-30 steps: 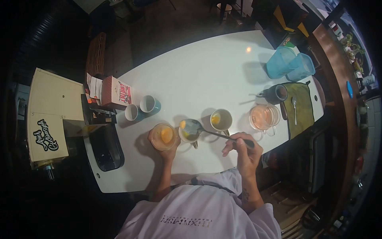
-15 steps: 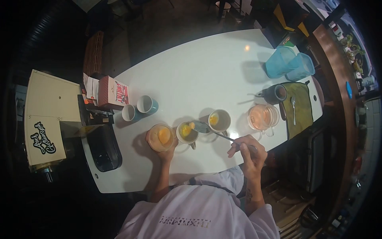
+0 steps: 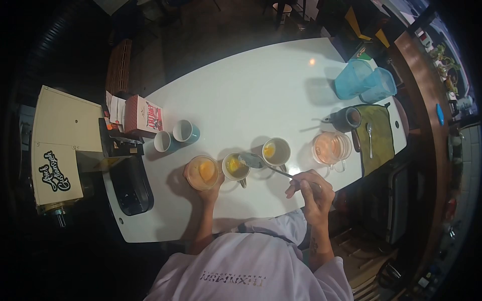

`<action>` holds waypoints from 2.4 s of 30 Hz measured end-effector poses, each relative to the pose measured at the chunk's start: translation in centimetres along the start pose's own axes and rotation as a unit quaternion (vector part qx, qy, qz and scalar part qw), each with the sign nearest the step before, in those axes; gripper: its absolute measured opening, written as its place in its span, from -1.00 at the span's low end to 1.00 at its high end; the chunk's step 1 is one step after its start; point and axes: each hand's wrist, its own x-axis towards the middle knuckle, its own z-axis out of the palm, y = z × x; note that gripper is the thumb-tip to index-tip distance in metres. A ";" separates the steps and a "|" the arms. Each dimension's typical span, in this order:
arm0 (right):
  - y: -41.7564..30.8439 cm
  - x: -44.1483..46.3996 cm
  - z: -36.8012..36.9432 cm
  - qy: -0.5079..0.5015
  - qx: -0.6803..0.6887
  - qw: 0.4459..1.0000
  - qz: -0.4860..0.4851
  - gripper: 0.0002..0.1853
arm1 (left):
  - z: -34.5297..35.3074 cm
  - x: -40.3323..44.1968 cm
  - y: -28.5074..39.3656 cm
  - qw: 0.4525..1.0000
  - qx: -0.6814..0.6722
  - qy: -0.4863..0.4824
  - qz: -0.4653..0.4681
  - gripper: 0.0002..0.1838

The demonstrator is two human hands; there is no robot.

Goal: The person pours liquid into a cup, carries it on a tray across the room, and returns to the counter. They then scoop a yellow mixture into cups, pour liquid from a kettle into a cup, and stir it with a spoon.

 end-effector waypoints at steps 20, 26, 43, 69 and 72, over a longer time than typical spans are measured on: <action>-0.5 0.0 -4.8 0.143 -0.073 0.983 -0.091 -0.81 | -0.1 0.2 0.1 1.000 0.015 -0.004 0.008 0.07; -1.2 -0.1 -5.1 0.085 -0.138 0.980 -0.115 -0.83 | -0.3 0.2 -0.1 0.999 0.038 -0.012 0.027 0.08; 0.2 0.9 -2.2 0.146 0.074 0.982 -0.093 -0.81 | -0.6 -0.3 -0.7 0.998 0.056 -0.021 0.013 0.09; 2.4 0.9 11.7 -0.258 -0.198 0.936 -0.133 -0.77 | -0.3 -0.1 -0.2 0.999 -0.047 -0.013 -0.006 0.06; 1.9 1.1 11.7 -0.283 -0.214 0.924 -0.142 -0.77 | -0.2 -0.2 -0.4 0.999 -0.054 -0.008 -0.003 0.05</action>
